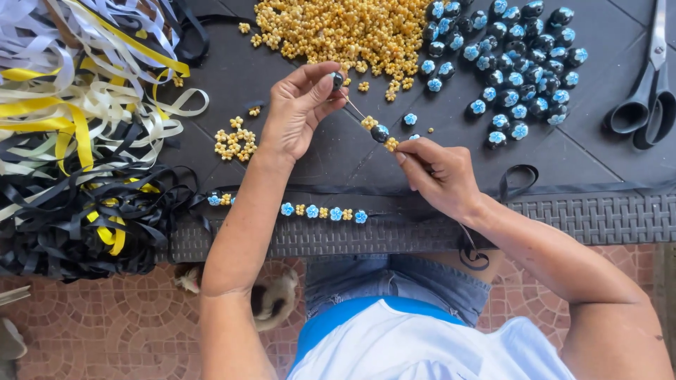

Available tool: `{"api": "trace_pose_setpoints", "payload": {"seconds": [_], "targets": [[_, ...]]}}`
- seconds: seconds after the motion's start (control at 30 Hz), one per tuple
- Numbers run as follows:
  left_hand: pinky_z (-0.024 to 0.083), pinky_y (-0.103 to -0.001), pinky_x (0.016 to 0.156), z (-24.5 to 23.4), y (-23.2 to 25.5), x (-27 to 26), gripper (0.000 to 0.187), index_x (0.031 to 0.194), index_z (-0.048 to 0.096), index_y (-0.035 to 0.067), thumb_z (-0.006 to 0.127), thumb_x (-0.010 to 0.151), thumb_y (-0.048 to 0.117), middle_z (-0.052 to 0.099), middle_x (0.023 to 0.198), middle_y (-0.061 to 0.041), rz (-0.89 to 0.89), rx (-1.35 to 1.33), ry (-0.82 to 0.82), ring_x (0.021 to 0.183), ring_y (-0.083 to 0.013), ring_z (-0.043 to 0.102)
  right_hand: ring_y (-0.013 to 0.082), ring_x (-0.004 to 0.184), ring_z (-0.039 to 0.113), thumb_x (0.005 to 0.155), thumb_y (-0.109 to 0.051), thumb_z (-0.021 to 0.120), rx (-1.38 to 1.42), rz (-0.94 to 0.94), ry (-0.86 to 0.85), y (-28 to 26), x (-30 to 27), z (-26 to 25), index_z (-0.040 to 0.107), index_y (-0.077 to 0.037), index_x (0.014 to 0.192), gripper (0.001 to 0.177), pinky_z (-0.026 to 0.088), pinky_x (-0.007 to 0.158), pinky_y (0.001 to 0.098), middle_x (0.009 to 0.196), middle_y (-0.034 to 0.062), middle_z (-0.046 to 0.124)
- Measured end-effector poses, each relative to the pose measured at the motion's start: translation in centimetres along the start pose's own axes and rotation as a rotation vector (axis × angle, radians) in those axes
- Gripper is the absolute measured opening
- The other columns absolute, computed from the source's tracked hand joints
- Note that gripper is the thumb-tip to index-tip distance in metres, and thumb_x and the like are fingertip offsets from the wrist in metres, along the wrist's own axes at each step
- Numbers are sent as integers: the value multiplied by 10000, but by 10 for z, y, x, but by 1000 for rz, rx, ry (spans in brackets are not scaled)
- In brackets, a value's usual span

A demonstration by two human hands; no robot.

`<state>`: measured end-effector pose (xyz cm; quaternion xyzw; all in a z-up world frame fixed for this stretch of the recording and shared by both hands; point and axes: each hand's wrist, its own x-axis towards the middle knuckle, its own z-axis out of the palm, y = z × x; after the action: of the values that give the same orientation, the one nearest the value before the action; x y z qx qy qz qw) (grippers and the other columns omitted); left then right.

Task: Assembling a beaded lei by using a needle to thread blue and yellow beads onto a black ribbon.

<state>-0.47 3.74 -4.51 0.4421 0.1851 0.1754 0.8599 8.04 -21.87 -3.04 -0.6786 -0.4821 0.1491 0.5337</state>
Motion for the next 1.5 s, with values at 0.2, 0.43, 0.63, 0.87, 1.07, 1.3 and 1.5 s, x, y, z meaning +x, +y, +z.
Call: {"api": "trace_pose_setpoints", "payload": {"seconds": [0.2,0.43,0.63,0.87,1.07,1.3,1.5], "targets": [[694,-330,810,0,0,-2,297,1167,734,0,794,894,102,751,994,-80,22,89,0,890,-231,769,84,513,500,1050,28,587,0,-20,8,-2,1,0,671,11,1037,87,418,571,215,578,26,577],[694,-309,797,7,-1,-6,324,1194,723,17,813,892,92,727,1036,-71,135,215,-7,874,-182,731,93,514,518,1046,25,595,-10,-15,6,-1,0,0,677,22,1052,82,435,571,224,581,31,580],[611,-307,961,19,3,-14,789,1509,434,74,875,855,38,775,1082,-134,199,355,-100,1014,-178,736,96,514,497,1058,25,583,-16,-24,9,-2,2,0,662,18,1054,79,430,576,229,593,26,567],[675,-314,946,26,9,-15,366,1434,551,152,623,1077,193,762,1160,-47,446,952,-31,1120,-146,720,101,504,513,1081,30,562,30,-6,158,-1,0,-1,637,76,1061,90,405,500,232,617,55,589],[600,-348,727,16,-33,13,297,1006,799,190,958,757,171,633,1059,0,947,1860,33,956,-245,535,134,479,531,1093,46,549,65,43,215,-6,4,-1,613,86,1020,105,421,486,242,570,78,549],[547,-321,729,19,-30,16,170,819,720,83,882,857,119,636,919,6,993,1850,56,897,-225,514,102,502,552,1076,30,573,7,74,151,-3,1,2,641,49,1017,92,406,504,221,583,46,563],[507,-356,749,21,-9,2,106,878,746,171,715,961,230,708,900,57,540,1269,170,895,-190,609,87,484,536,1052,16,590,-50,85,67,-1,1,3,656,2,965,110,409,520,218,587,34,582]]}}
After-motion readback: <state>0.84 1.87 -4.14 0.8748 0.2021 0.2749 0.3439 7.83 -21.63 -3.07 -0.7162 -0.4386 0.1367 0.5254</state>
